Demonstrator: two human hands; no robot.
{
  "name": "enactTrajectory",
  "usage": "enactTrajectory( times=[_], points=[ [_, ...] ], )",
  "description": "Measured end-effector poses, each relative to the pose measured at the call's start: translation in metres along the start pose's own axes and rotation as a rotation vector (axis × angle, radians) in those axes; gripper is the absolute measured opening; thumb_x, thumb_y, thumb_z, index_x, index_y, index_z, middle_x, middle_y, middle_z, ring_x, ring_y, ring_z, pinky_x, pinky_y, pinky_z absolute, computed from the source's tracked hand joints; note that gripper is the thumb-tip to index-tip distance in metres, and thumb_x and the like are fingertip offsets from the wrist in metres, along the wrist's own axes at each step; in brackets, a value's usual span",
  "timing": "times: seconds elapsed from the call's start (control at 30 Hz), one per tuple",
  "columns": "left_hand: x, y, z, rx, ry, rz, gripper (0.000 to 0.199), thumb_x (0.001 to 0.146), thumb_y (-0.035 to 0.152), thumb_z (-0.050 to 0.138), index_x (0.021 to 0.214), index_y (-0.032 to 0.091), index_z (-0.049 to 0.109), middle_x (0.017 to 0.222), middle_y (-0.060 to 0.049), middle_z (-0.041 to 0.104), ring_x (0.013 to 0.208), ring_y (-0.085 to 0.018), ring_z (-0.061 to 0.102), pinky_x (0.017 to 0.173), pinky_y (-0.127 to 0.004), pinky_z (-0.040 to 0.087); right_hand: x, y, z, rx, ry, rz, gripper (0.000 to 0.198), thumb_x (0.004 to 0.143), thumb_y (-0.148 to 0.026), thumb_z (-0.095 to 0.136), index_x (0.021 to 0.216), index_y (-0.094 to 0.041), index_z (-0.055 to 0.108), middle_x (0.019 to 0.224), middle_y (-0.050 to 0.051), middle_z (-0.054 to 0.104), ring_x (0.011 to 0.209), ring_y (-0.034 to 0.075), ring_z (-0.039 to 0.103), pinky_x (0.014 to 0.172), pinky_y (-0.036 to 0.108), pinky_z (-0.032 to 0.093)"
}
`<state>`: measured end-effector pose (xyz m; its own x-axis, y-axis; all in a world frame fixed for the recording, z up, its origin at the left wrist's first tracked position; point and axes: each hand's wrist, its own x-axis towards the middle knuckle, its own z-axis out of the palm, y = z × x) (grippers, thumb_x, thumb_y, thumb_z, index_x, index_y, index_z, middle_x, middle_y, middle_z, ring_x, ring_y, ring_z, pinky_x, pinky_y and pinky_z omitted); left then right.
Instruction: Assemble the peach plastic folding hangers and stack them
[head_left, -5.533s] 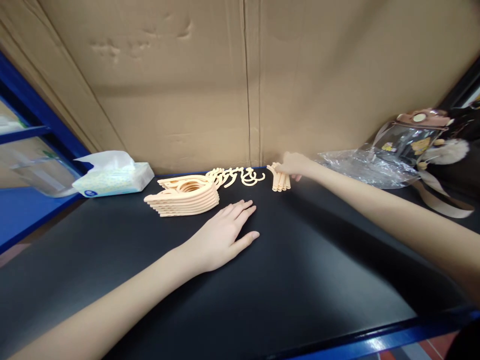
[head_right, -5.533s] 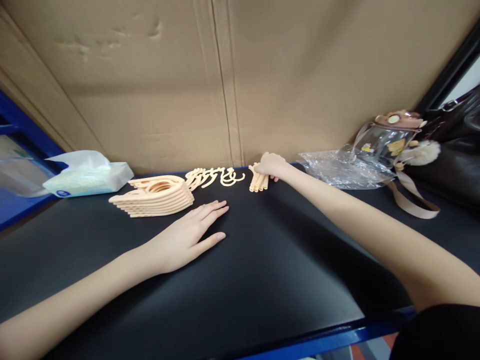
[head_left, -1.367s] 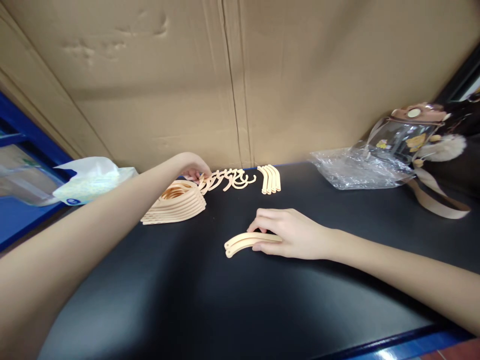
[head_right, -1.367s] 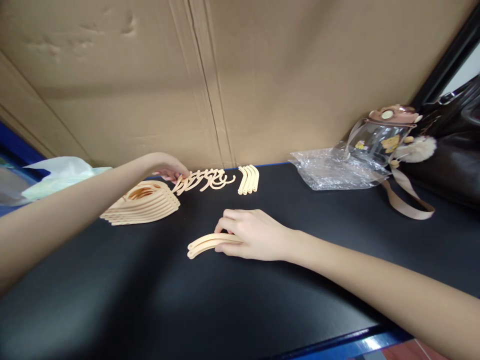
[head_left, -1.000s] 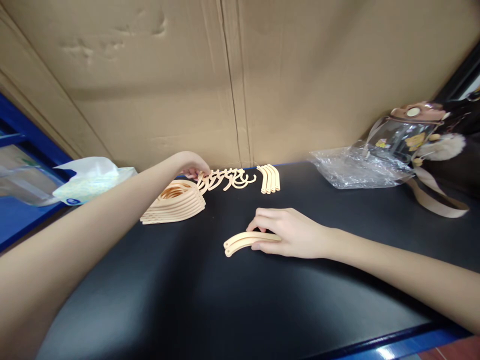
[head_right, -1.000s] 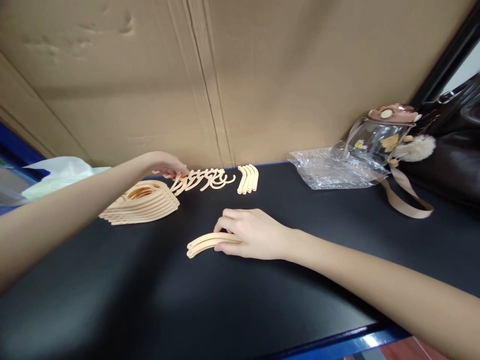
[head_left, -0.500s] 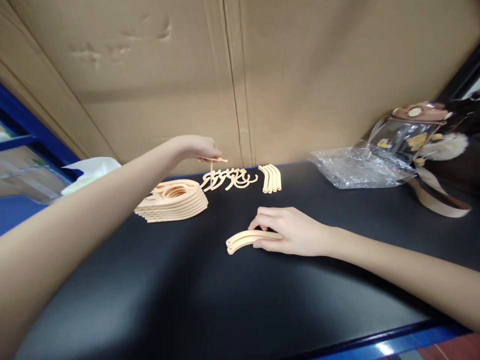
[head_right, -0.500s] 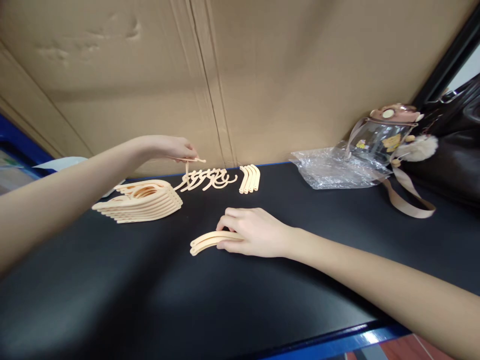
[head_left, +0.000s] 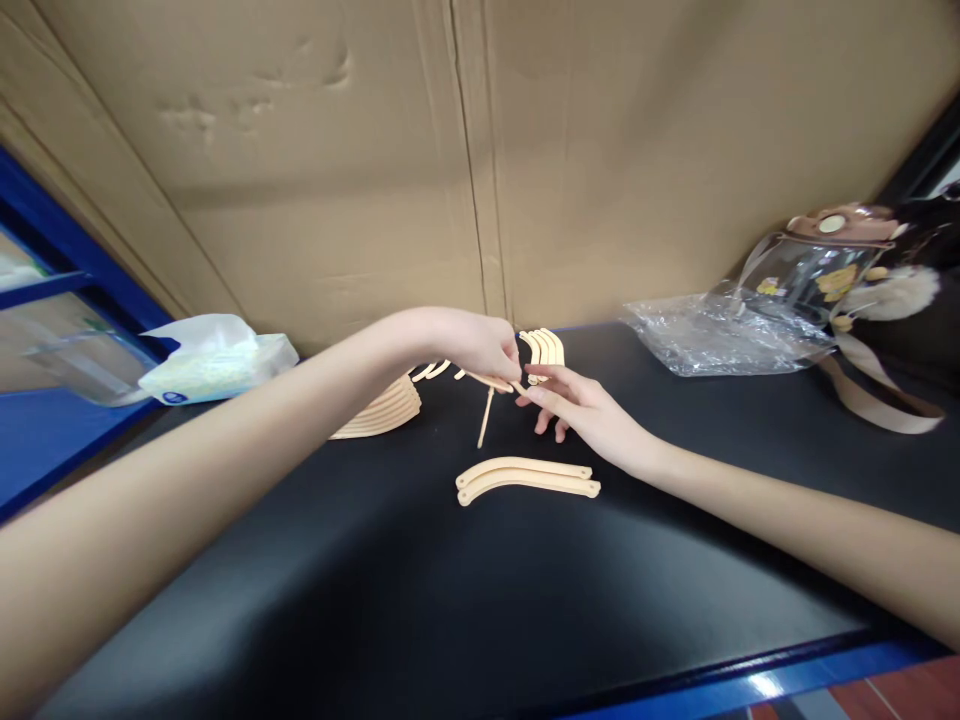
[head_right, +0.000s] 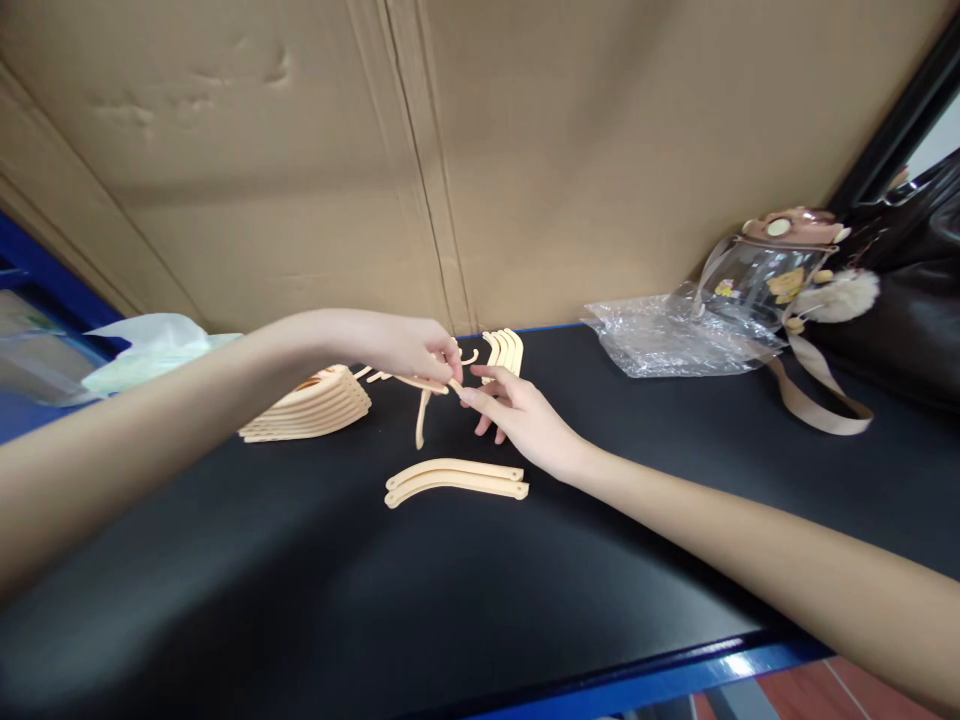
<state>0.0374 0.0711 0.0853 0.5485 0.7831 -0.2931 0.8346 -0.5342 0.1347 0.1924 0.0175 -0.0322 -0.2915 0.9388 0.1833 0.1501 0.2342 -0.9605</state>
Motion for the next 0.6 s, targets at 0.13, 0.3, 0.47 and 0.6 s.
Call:
enactTrajectory(
  times=[0.13, 0.3, 0.47, 0.6],
  points=[
    [0.002, 0.012, 0.015, -0.036, -0.13, 0.068, 0.014, 0.066, 0.03, 0.057, 0.061, 0.019, 0.063, 0.066, -0.001, 0.062, 0.057, -0.014, 0.05, 0.051, -0.024, 0.032, 0.005, 0.002, -0.004, 0.021, -0.016, 0.048, 0.029, 0.078, -0.027, 0.06, 0.103, -0.013, 0.062, 0.08, 0.004, 0.066, 0.058, 0.01, 0.055, 0.048, 0.022, 0.045],
    [0.004, 0.007, 0.025, -0.091, -0.121, 0.058, 0.021, 0.07, 0.031, 0.051, 0.056, 0.016, 0.057, 0.062, -0.002, 0.059, 0.054, -0.013, 0.05, 0.049, -0.024, 0.032, 0.009, 0.008, -0.011, -0.095, 0.067, 0.052, 0.022, 0.075, -0.021, 0.06, 0.096, -0.015, 0.064, 0.079, 0.003, 0.067, 0.057, 0.01, 0.054, 0.045, 0.022, 0.042],
    [0.005, -0.005, 0.04, -0.148, -0.03, 0.055, 0.025, 0.076, 0.033, 0.046, 0.072, 0.016, 0.064, 0.066, -0.003, 0.062, 0.054, -0.013, 0.052, 0.049, -0.024, 0.034, 0.008, 0.009, -0.014, -0.314, 0.069, -0.091, 0.013, 0.078, -0.019, 0.059, 0.09, -0.018, 0.065, 0.083, 0.003, 0.069, 0.074, 0.014, 0.063, 0.068, 0.027, 0.048],
    [-0.01, -0.009, 0.054, -0.126, 0.154, 0.023, 0.026, 0.08, 0.031, 0.046, 0.093, 0.017, 0.065, 0.079, -0.003, 0.065, 0.066, -0.016, 0.057, 0.057, -0.025, 0.037, 0.005, 0.008, -0.013, -0.462, 0.066, -0.141, 0.012, 0.08, -0.018, 0.057, 0.09, -0.019, 0.064, 0.081, 0.001, 0.069, 0.068, 0.012, 0.06, 0.065, 0.027, 0.047]
  ],
)
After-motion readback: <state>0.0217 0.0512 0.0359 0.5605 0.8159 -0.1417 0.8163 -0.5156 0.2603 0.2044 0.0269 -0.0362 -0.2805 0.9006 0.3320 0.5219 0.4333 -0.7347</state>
